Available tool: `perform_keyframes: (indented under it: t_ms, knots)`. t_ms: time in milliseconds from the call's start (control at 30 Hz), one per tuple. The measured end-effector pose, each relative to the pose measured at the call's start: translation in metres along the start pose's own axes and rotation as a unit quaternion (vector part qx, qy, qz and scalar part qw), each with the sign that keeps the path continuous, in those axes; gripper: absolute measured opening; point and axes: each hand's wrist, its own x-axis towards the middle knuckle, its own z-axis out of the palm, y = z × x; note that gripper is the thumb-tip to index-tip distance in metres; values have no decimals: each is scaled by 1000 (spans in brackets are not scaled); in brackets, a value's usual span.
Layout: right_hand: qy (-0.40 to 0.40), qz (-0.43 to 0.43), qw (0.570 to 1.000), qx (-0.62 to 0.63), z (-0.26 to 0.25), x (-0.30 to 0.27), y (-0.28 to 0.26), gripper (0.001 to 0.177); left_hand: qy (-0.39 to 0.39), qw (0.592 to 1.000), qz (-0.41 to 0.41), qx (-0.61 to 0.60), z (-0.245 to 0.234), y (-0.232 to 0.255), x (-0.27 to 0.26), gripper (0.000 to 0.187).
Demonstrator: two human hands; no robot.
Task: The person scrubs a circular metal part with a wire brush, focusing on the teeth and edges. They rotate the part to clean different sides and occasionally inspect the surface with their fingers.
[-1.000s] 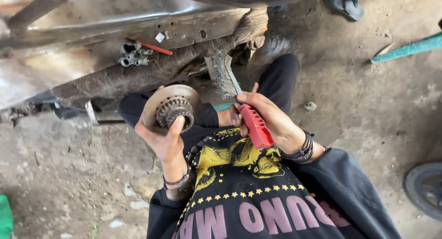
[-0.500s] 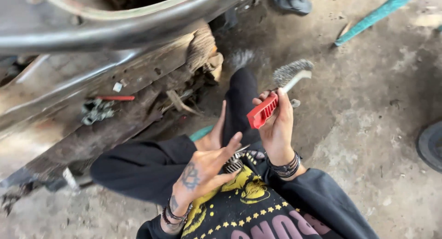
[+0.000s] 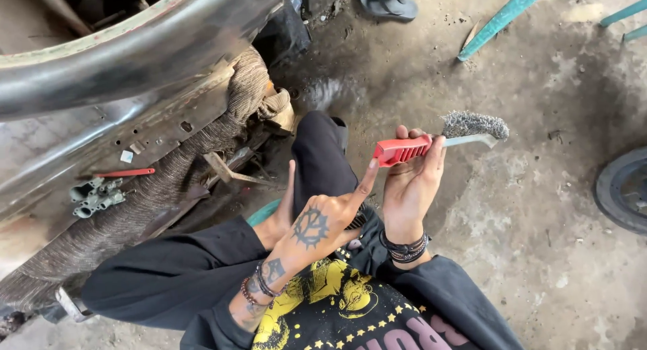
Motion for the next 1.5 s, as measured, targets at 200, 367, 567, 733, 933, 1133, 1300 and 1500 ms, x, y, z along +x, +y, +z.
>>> perform_keyframes:
  t_ms: [200,367,567,733,933,1133,1300,1500]
  knots:
    - [5,-26,999,21,2,3,-1,20,-3,999,-20,-35,14,4,7,107]
    - [-2,-133,990,41,-12,13,-10,20,-5,998,-6,-55,11,16,23,103]
    - [2,-362,932,23,-37,48,-36,16,-17,996,-6,-87,11,20,22,97]
    - [15,-425,905,35,-63,67,-57,17,32,991,-21,-125,17,9,4,101]
    - [5,-420,903,90,-50,64,-66,30,18,993,-93,-76,10,1,-12,114]
    - [53,-397,907,126,-63,73,-51,24,145,965,-141,-167,-2,8,-31,105]
    - [-12,-393,917,68,-70,73,-47,51,240,940,-174,-166,-7,6,-50,97]
    - [2,-426,904,33,-62,75,-56,26,255,942,-169,-139,-12,2,-58,90]
